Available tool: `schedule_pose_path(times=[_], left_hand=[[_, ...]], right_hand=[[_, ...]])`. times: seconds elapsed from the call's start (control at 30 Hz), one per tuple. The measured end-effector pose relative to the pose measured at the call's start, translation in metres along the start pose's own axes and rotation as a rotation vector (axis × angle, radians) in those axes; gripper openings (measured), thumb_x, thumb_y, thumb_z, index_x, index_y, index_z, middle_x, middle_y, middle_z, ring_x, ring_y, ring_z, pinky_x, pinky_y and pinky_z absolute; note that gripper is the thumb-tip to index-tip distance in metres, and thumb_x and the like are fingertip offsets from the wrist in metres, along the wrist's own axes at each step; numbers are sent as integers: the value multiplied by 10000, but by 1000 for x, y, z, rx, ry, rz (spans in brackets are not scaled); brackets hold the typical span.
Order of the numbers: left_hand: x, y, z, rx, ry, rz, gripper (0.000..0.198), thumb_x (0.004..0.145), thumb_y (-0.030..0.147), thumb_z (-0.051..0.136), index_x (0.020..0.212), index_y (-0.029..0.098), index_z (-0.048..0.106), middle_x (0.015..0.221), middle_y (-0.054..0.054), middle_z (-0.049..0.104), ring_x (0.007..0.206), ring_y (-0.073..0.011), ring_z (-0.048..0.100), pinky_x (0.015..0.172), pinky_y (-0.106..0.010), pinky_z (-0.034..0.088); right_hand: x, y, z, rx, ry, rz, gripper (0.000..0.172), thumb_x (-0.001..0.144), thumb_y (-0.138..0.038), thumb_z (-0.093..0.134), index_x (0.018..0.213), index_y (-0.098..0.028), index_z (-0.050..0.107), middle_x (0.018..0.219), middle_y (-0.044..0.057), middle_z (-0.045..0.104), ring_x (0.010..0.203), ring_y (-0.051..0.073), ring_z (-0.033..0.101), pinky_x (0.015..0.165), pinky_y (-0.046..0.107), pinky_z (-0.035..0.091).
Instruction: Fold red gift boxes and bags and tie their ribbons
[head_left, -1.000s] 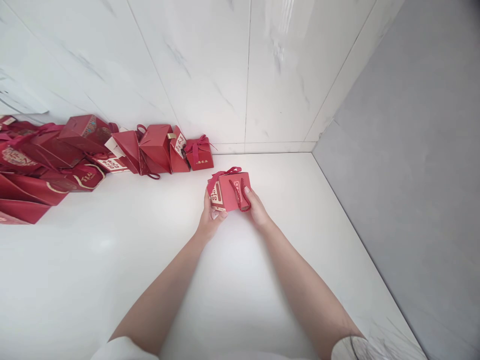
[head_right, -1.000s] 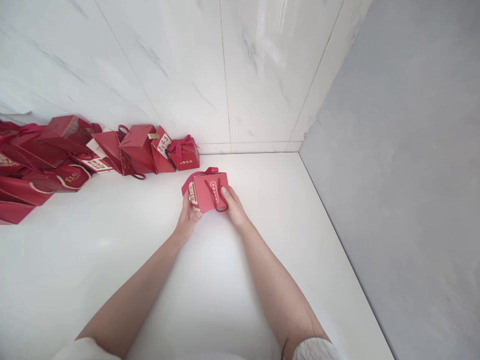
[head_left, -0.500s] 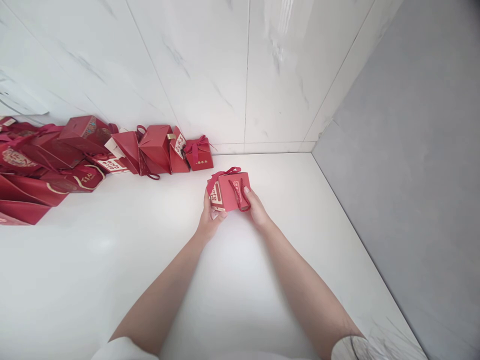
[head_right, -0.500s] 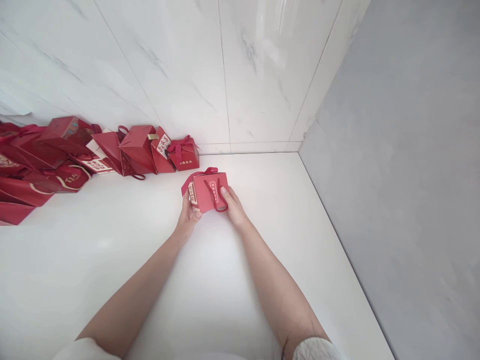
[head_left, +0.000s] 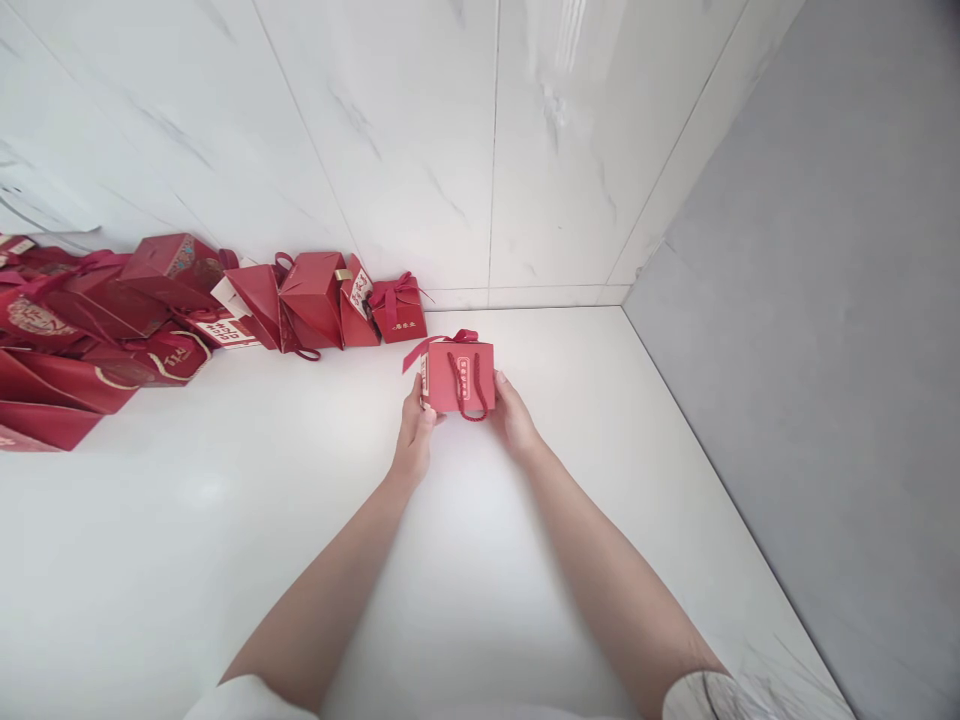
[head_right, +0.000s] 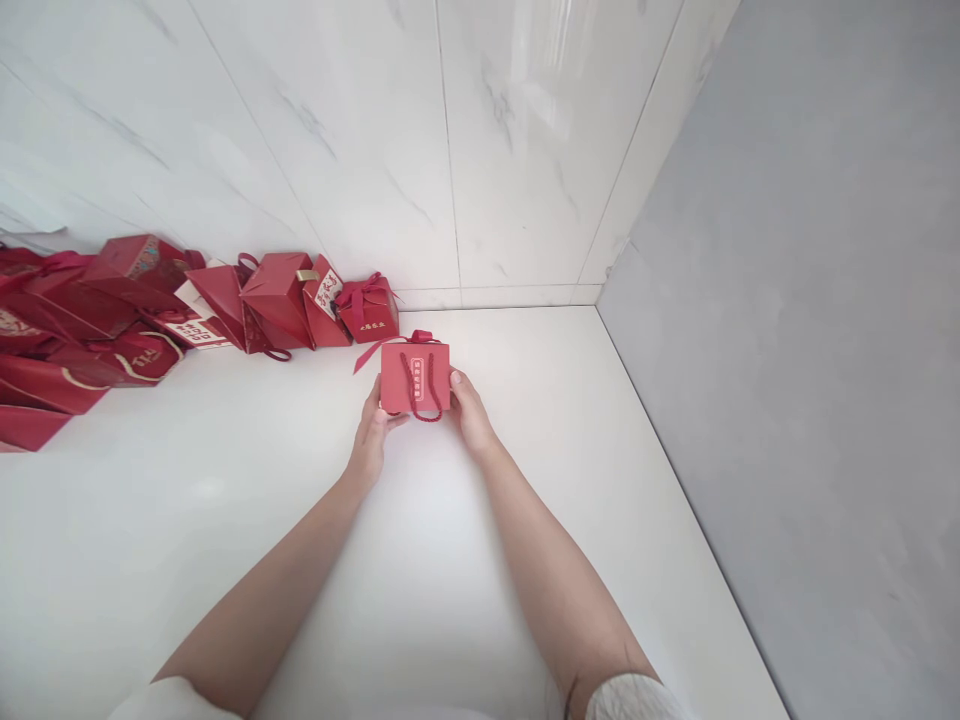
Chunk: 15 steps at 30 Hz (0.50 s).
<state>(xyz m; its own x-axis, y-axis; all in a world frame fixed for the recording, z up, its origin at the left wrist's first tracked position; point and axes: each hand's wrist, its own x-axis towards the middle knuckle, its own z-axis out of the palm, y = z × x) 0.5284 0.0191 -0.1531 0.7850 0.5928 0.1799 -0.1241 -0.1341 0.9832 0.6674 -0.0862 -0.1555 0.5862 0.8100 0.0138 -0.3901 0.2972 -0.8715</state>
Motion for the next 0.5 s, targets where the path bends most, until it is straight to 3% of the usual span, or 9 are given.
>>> schedule_pose_path(times=[0.13, 0.3, 0.4, 0.5], left_hand=[[-1, -7, 0, 68, 144, -18, 612, 998, 630, 314, 1523, 323, 389, 1581, -82, 381, 1377, -292, 475, 1037, -447, 526], [-1, -3, 2, 129, 320, 73, 552, 1010, 566, 379, 1498, 312, 422, 1570, -75, 407, 1409, -263, 450, 1123, -421, 455], [-2, -1, 4, 108, 312, 87, 597, 979, 548, 488, 1513, 304, 380, 1574, -86, 403, 1417, -270, 444, 1132, -412, 440], [-3, -3, 5, 47, 240, 122, 819, 856, 500, 709, 1534, 298, 295, 1566, -121, 398, 1394, -298, 468, 1076, -415, 489]], right_hand=[[2, 3, -2, 68, 21, 2, 519, 853, -551, 667, 1302, -298, 614, 1358, 38, 655, 1250, 282, 604, 1062, 471, 478], [2, 1, -3, 71, -28, -18, 522, 826, -492, 702, 1313, -316, 634, 1469, -3, 573, 1337, 274, 540, 1137, 450, 415], [0, -1, -2, 63, -47, -16, 532, 837, -501, 679, 1333, -315, 630, 1454, -2, 588, 1329, 282, 547, 1134, 460, 408], [-1, -3, -2, 83, -54, -11, 512, 853, -518, 648, 1321, -309, 641, 1450, 7, 593, 1333, 293, 541, 1106, 470, 425]])
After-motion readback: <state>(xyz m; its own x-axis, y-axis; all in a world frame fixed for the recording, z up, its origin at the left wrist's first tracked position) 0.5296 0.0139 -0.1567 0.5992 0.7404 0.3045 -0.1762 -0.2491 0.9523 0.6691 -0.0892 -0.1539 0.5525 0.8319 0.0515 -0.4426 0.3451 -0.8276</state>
